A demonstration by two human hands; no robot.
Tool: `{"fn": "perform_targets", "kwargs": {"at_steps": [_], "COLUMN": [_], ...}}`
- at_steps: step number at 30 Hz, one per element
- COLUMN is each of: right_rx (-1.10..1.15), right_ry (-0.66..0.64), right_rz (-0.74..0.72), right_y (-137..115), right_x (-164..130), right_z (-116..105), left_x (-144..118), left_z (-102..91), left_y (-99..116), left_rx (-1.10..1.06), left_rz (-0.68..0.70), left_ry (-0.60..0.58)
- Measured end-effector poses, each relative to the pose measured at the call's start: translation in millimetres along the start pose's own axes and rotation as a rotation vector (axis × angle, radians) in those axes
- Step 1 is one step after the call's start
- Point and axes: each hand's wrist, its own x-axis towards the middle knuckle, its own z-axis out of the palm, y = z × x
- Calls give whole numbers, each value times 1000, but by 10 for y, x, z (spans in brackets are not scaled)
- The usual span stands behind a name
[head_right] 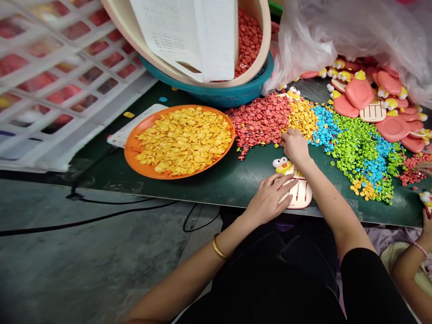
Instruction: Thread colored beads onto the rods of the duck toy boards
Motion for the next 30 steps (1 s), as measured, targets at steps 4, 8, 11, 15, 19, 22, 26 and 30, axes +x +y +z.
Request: {"fn": "perform_targets", "kwargs": {"at_steps": [4,8,11,15,19,22,26,30], "right_rx": [218,423,327,186,109,121,175,270], "right_ry": [-17,13,236,338,326,281,184,106], "right_rz": [47,173,163,11,-38,-57,-74,-139], "right_y": [150,342,364,335,379,412,347,220], "right_x": [-460,-1104,-1353,-1422,-1407,-1408,-1517,-1498], "right_z": [-247,-365,-226,-9,43,-16,-131,-138], "left_x": [-2,-8,-6,-7,-13,-14,-13,-1], "left_z": [3,18,47,91,102,102,113,114], "left_y": [2,-10,-20,-21,-15,-20,-33,-39], "left_rx": [-45,-82,-78,-57,-30,-47,-66,-81], "left_rz": [-26,-33,-46,-56,-68,-69,-75,-95], "left_ry": [66,117,196,273,299,287,283,246]}}
